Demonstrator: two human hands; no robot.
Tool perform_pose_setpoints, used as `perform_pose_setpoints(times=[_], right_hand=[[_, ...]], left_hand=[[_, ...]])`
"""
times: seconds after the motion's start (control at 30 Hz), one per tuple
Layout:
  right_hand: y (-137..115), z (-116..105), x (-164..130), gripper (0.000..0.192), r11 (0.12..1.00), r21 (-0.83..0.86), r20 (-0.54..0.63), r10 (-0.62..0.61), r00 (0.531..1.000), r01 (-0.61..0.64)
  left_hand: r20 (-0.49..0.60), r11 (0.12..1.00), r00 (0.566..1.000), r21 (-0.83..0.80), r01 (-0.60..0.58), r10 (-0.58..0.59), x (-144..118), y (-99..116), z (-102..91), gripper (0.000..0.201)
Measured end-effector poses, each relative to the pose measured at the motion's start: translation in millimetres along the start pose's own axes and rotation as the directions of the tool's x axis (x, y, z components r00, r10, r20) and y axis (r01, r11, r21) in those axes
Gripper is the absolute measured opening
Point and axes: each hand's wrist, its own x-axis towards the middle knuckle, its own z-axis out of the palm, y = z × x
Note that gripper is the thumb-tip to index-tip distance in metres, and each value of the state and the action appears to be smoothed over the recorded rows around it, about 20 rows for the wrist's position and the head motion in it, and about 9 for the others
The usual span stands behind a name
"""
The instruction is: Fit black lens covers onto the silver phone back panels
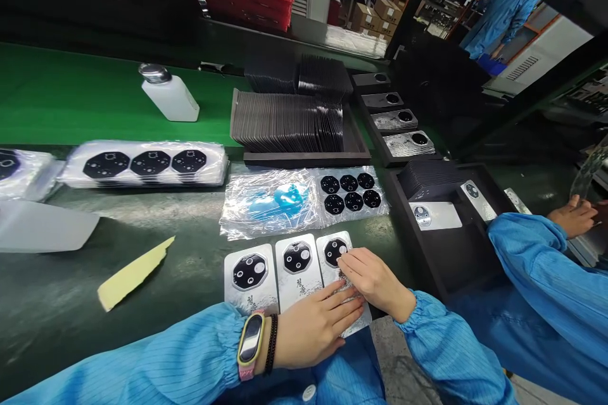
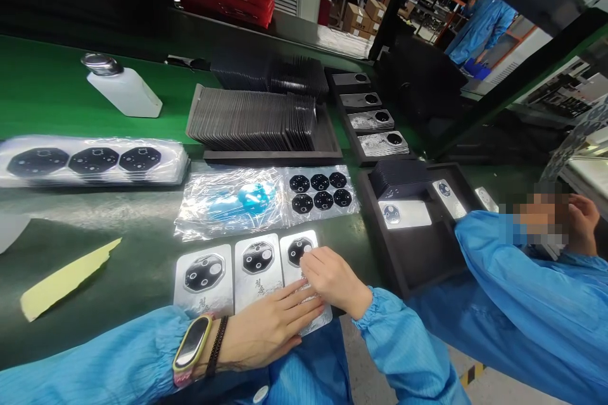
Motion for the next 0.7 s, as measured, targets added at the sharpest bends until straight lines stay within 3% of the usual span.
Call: perform_pose_setpoints(times=[0.17, 0.27, 0.37, 0.5, 0.7], right_hand=[[1, -5, 2, 0.035, 0.998, 0.050, -0.022, 0.045, 0.999, -0.044], [3, -10, 1, 0.030, 0.974, 0.142, -0.101, 0.193, 0.976, -0.178], [5, -13, -1, 0.022, 0.927, 0.239, -0.186, 0.335, 0.923, -0.289], [7, -13, -2, 0.020, 0.875, 0.327, -0.145, 0.419, 0.896, -0.356], [3, -4, 3, 0.020, 0.872, 0.358, -0.071, 0.384, 0.921, -0.336]], left_hand=[[0.037, 1.000, 0.999, 0.019, -0.002, 0.001, 1, 0, -0.6, 0.044], [0.013, 0.999, 1.000, 0.037, -0.010, 0.009, 0, 0, 1.2, 0.043], [-0.005, 0.998, 1.000, 0.056, -0.012, 0.012, 0, 0, 3.4, 0.043], [-0.028, 0.998, 0.999, 0.068, -0.013, 0.015, -1, 0, 4.6, 0.042], [-0.013, 0.999, 1.000, 0.054, -0.008, 0.008, -1, 0, 3.1, 0.043]])
